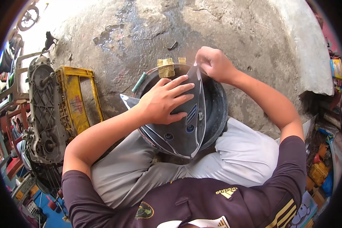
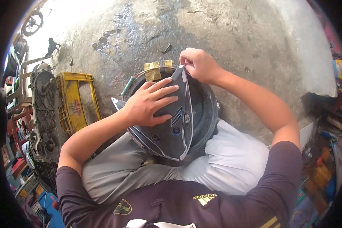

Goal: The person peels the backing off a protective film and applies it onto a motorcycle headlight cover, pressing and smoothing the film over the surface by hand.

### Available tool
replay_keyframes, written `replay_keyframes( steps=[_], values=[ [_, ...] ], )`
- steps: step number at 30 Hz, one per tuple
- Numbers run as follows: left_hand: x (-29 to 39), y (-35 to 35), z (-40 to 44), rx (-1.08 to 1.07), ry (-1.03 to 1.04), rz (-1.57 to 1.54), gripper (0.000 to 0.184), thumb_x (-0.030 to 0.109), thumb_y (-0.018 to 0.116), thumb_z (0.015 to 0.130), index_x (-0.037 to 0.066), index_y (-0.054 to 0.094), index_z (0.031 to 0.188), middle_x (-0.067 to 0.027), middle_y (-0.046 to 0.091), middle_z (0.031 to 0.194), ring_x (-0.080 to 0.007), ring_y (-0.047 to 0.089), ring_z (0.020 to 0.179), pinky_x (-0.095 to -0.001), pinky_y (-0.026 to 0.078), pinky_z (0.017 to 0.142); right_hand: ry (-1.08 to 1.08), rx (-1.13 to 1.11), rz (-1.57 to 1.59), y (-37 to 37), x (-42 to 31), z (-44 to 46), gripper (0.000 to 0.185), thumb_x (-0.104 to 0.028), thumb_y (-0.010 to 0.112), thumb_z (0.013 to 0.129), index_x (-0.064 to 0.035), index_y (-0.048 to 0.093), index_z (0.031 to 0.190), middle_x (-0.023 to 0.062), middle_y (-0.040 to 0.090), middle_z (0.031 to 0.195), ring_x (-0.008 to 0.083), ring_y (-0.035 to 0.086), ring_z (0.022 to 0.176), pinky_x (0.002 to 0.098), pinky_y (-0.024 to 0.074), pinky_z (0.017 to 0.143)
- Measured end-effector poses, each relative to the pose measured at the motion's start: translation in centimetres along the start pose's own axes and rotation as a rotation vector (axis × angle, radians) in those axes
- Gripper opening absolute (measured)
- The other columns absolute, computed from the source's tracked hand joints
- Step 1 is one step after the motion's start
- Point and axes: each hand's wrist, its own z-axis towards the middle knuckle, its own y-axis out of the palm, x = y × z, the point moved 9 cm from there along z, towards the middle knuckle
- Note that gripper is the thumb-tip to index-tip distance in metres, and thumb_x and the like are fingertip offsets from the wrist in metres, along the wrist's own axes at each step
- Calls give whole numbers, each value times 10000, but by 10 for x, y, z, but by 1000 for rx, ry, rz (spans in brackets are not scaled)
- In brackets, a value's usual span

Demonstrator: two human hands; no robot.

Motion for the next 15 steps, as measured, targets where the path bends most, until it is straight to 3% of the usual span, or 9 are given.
replay_keyframes(
  steps=[2,4,5,9,11,15],
  values=[
    [0,-1,0,1,3,0,574,385,795,863,143,666,1367,-80,509,1599,-341,398,1536,-515,430,1117,28,-13,5,4,-4,-6,102,47,606,858,1,647,939,163,644,903,360,668,835,420,532,750],
    [0,-2,0,-1,2,-4,577,385,795,863,141,665,1369,-80,512,1596,-342,399,1536,-516,430,1117,-142,-12,12,10,-28,-13,104,47,605,867,-3,652,945,164,635,901,372,657,850,419,527,755],
    [1,-1,0,-2,1,-9,577,385,795,863,141,665,1369,-80,512,1596,-342,399,1536,-516,430,1117,-115,-62,11,14,-31,-14,94,42,602,880,-1,653,947,166,629,900,384,650,864,429,524,767],
    [0,-1,0,-7,0,-4,582,389,796,861,140,664,1370,-80,511,1596,-342,397,1535,-516,428,1118,-171,-33,4,10,-17,-5,94,37,602,887,-4,652,956,168,629,900,387,649,860,437,524,768],
    [0,-1,0,-1,2,-3,583,388,797,859,140,665,1369,-80,511,1596,-341,397,1535,-515,429,1116,-11,1,13,4,1,2,113,26,614,859,-33,637,953,179,631,895,407,669,876,480,527,762],
    [0,-1,0,0,3,-2,585,386,798,857,139,664,1370,-80,509,1597,-338,397,1536,-514,433,1111,-134,27,7,8,-27,-10,95,37,600,883,0,650,954,169,647,913,385,660,855,428,533,769]
  ],
)
